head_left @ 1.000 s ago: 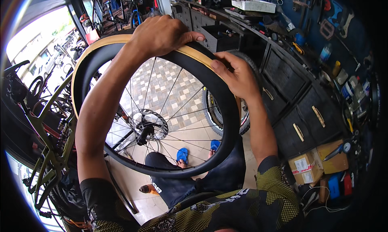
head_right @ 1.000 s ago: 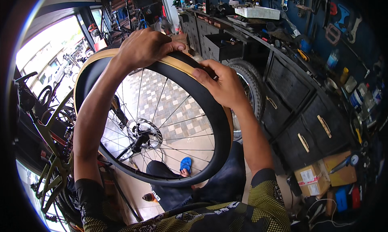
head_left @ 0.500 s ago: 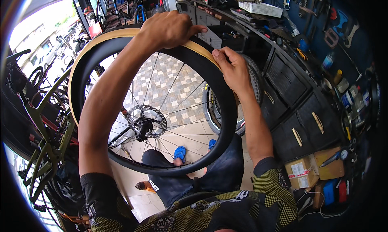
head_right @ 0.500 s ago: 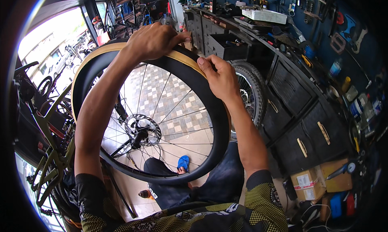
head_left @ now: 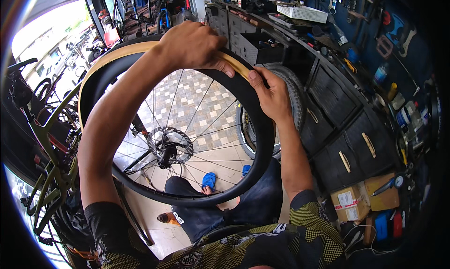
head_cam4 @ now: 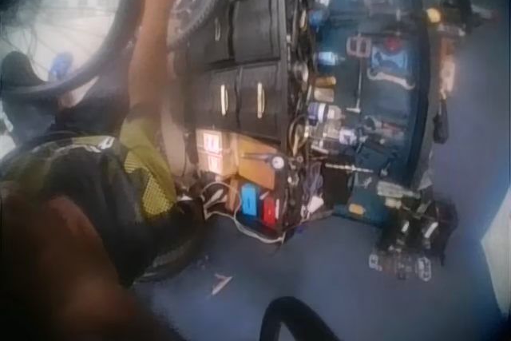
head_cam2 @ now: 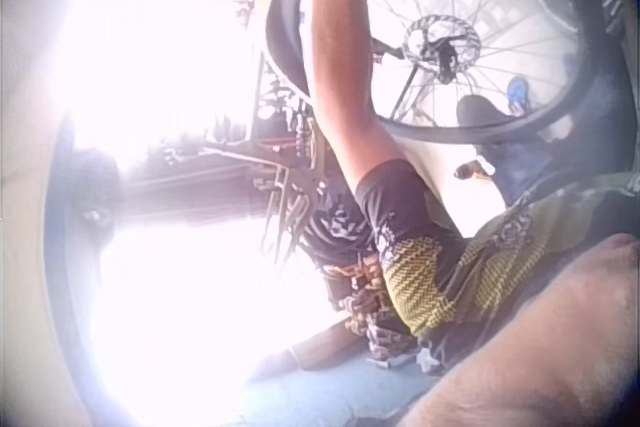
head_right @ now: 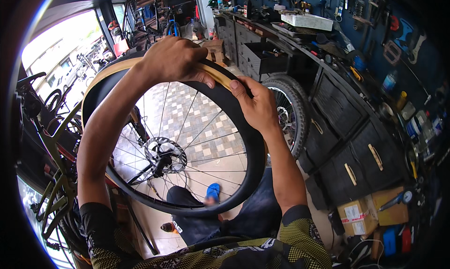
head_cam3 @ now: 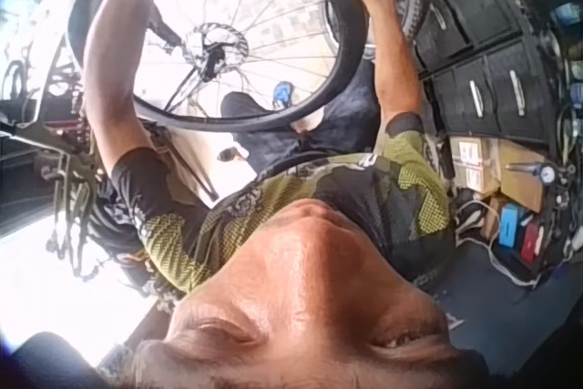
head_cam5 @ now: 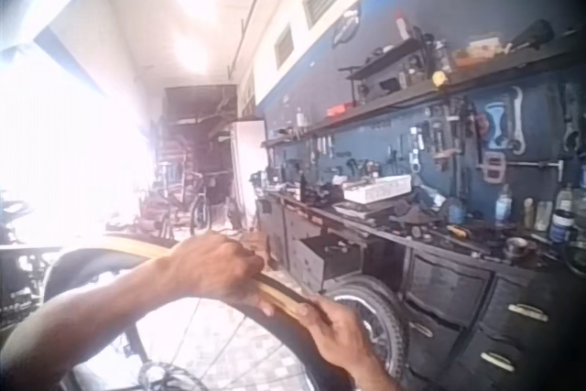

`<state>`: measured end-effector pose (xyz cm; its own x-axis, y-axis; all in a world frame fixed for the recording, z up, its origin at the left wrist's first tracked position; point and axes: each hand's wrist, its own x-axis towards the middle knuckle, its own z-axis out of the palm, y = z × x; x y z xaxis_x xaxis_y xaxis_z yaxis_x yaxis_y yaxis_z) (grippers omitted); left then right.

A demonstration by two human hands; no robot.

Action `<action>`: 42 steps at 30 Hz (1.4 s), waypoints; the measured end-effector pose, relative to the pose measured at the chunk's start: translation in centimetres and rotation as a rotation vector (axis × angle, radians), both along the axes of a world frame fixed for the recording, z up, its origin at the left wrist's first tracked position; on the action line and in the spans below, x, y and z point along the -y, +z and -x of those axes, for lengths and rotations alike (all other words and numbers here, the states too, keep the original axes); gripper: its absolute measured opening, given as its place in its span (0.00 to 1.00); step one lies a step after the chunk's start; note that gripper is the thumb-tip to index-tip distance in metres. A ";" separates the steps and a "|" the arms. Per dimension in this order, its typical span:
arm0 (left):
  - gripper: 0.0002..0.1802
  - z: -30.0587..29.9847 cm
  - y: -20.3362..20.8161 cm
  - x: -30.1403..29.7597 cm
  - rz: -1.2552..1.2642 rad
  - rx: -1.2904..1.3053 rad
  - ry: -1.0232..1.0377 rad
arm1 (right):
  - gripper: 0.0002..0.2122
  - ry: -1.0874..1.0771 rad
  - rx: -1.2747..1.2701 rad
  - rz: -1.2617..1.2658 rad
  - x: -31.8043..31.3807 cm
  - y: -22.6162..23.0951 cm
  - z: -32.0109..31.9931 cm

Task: The person installs a bicycle tire onto a wheel rim. They first place the tire onto the rim, then use a pink tire lever to pry the tire bead over the rim edge, and finally seat the tire fully by hand.

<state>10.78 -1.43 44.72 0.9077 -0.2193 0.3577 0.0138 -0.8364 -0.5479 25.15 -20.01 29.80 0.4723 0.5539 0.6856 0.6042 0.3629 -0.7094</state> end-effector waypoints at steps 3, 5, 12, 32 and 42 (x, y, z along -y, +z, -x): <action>0.42 -0.3 0.8 0.5 0.122 -0.071 0.047 | 0.21 0.024 -0.024 0.017 -0.3 0.2 -0.9; 0.42 -0.5 1.1 0.2 0.116 -0.099 0.014 | 0.21 0.054 -0.058 0.033 -0.5 0.1 -1.1; 0.40 0.2 0.4 1.2 0.166 -0.138 0.040 | 0.20 0.112 -0.148 0.013 -0.8 -0.7 -0.7; 0.36 2.8 3.2 -0.9 0.387 -0.006 0.083 | 0.20 0.121 -0.052 -0.017 -1.2 1.7 -1.4; 0.36 8.2 1.6 -2.2 0.207 0.407 0.340 | 0.23 0.032 0.051 0.084 -1.1 2.3 -3.9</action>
